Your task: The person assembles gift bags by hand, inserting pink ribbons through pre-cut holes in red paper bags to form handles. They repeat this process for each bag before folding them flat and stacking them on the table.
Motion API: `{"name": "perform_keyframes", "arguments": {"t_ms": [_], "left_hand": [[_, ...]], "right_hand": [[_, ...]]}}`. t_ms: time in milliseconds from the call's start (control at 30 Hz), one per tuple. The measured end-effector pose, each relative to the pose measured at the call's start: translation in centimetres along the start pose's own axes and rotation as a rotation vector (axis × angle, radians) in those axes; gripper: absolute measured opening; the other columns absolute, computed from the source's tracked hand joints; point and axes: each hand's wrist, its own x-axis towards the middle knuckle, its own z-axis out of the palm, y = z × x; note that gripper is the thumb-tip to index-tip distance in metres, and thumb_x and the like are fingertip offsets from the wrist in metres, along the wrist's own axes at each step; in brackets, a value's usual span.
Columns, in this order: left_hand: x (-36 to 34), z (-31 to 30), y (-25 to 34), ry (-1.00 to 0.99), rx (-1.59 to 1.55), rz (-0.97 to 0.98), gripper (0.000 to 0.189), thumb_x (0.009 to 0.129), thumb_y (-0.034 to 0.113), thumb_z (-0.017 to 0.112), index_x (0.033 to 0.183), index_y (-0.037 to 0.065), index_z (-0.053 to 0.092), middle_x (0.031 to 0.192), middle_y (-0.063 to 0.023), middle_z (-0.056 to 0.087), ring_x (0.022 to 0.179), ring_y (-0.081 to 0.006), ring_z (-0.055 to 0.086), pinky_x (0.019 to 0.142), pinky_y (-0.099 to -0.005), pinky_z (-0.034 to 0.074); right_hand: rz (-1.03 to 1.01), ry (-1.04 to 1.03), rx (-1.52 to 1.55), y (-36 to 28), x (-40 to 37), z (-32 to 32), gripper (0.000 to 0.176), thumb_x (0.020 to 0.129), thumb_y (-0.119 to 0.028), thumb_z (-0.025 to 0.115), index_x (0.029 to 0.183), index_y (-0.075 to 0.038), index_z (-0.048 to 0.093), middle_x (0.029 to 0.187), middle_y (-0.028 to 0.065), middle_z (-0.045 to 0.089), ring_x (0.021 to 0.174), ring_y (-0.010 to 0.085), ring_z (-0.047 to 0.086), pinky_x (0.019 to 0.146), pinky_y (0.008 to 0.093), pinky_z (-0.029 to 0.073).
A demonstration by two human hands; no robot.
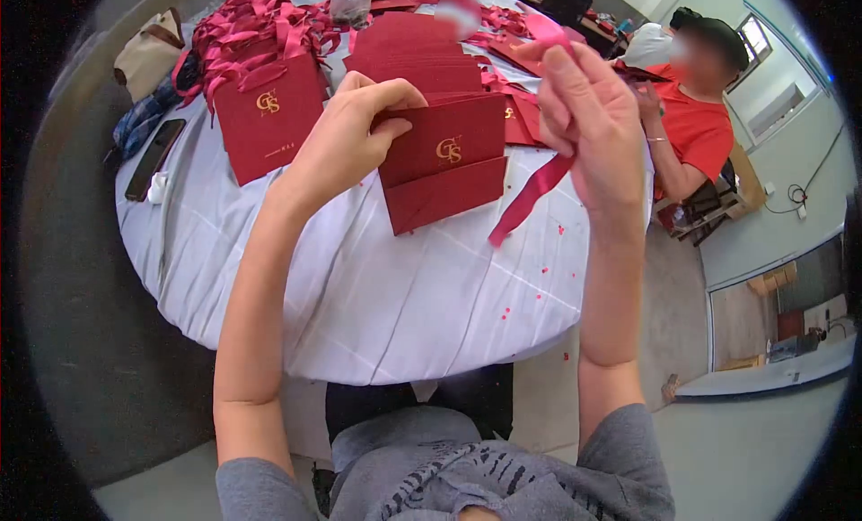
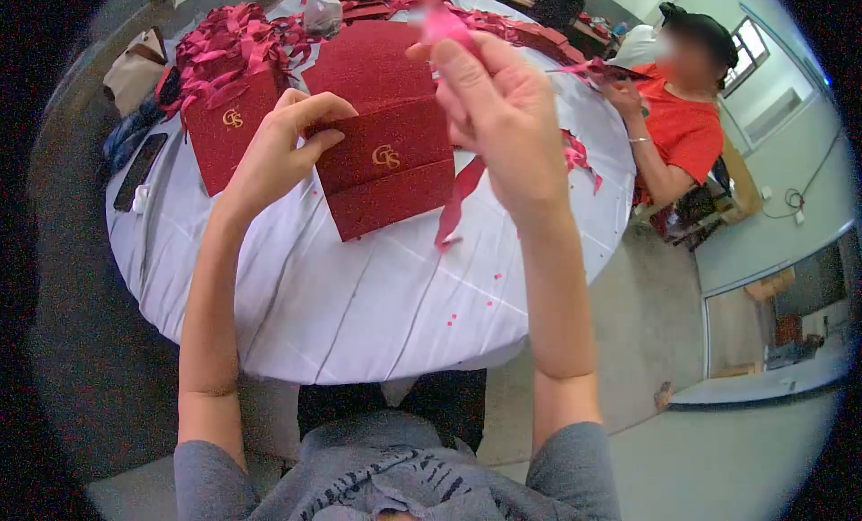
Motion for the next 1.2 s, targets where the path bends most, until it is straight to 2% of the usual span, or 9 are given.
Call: {"name": "perform_keyframes", "arguments": {"t_ms": [167, 233, 400, 500, 700, 800, 867, 1067, 1200], "left_hand": [[-0.5, -1.0, -0.8, -0.055, 0.017, -0.045, 0.028, 0.081, 0.0, 0.06, 0.108, 0.007, 0.062, 0.092, -0.0051, 0.061, 0.088, -0.0168, 0.05, 0.074, -0.0272, 0.043], [-0.6, -0.6, -1.7, -0.029, -0.039, 0.044, 0.031, 0.081, -0.003, 0.058, 0.11, 0.006, 0.061, 0.1, -0.0046, 0.063, 0.092, -0.0163, 0.053, 0.078, -0.0276, 0.044], [-0.2, -1.0, -2.7, -0.165, -0.335, -0.072, 0.033, 0.083, -0.008, 0.049, 0.113, 0.001, 0.059, 0.104, -0.0032, 0.063, 0.101, -0.0112, 0.056, 0.087, -0.0256, 0.045], [-0.4, -0.6, -3.1, -0.185, -0.434, -0.107, 0.031, 0.085, -0.006, 0.05, 0.113, 0.001, 0.059, 0.106, -0.0038, 0.062, 0.1, -0.0101, 0.056, 0.087, -0.0243, 0.044], [-0.5, 0.6, -3.5, -0.229, -0.577, -0.128, 0.028, 0.087, 0.003, 0.056, 0.115, 0.002, 0.057, 0.107, -0.0018, 0.062, 0.097, -0.0067, 0.056, 0.084, -0.0218, 0.044], [-0.8, 0.6, -3.5, -0.241, -0.672, -0.174, 0.029, 0.087, 0.008, 0.058, 0.116, 0.002, 0.057, 0.108, -0.0007, 0.062, 0.095, -0.0054, 0.056, 0.084, -0.0222, 0.045], [-0.8, 0.6, -3.5, -0.283, -0.723, -0.194, 0.03, 0.087, 0.011, 0.059, 0.116, 0.003, 0.058, 0.106, 0.0009, 0.062, 0.094, -0.0048, 0.056, 0.083, -0.0218, 0.045], [-0.8, 0.8, -3.5, -0.295, -0.699, -0.195, 0.03, 0.087, 0.013, 0.06, 0.116, 0.004, 0.059, 0.103, 0.002, 0.062, 0.092, -0.004, 0.055, 0.081, -0.02, 0.044], [-0.8, 0.7, -3.3, -0.308, -0.692, -0.211, 0.03, 0.087, 0.014, 0.06, 0.115, 0.004, 0.06, 0.103, 0.0019, 0.062, 0.091, -0.0036, 0.054, 0.081, -0.0202, 0.044]], "right_hand": [[0.202, 0.028, -0.12, 4.2, -0.8, 2.4, 0.023, 0.095, -0.024, 0.054, 0.098, -0.005, 0.065, 0.057, -0.0086, 0.041, 0.049, -0.0011, 0.031, 0.042, 0.0176, 0.021], [0.228, 0.004, -0.071, 6.0, -1.4, 2.6, 0.021, 0.095, -0.021, 0.054, 0.096, -0.003, 0.064, 0.06, -0.0053, 0.048, 0.05, -0.0004, 0.037, 0.042, 0.0173, 0.026], [0.22, -0.025, -0.149, 7.0, -1.7, 2.4, 0.019, 0.092, -0.014, 0.056, 0.098, 0.003, 0.062, 0.079, 0.0069, 0.064, 0.062, 0.0087, 0.058, 0.054, 0.0208, 0.047], [0.113, 0.031, -0.188, 7.7, -2.0, 2.5, 0.018, 0.091, -0.011, 0.055, 0.097, 0.005, 0.062, 0.079, 0.0071, 0.064, 0.064, 0.009, 0.059, 0.057, 0.0215, 0.048], [0.199, 0.067, -0.068, 7.5, -2.1, 2.0, 0.018, 0.092, -0.006, 0.048, 0.106, 0.002, 0.057, 0.075, 0.0038, 0.06, 0.058, 0.0042, 0.048, 0.05, 0.0195, 0.038], [0.307, 0.048, 0.054, 6.7, -2.0, 1.9, 0.018, 0.093, -0.011, 0.051, 0.104, 0.0, 0.06, 0.072, 0.0014, 0.057, 0.056, 0.0025, 0.046, 0.047, 0.0187, 0.036], [0.281, 0.097, -0.143, 6.3, -2.1, 2.4, 0.02, 0.093, -0.017, 0.055, 0.1, -0.001, 0.063, 0.071, 0.0001, 0.057, 0.054, 0.0018, 0.044, 0.044, 0.0186, 0.034], [0.074, 0.171, -0.201, 7.4, -1.9, 2.4, 0.019, 0.092, -0.017, 0.057, 0.095, 0.0, 0.065, 0.069, 0.0001, 0.058, 0.053, 0.0035, 0.048, 0.046, 0.0195, 0.039], [0.126, 0.101, -0.204, 6.8, -2.0, 1.8, 0.017, 0.092, -0.015, 0.057, 0.094, 0.001, 0.064, 0.069, 0.0012, 0.059, 0.058, 0.005, 0.053, 0.05, 0.0203, 0.042]]}}
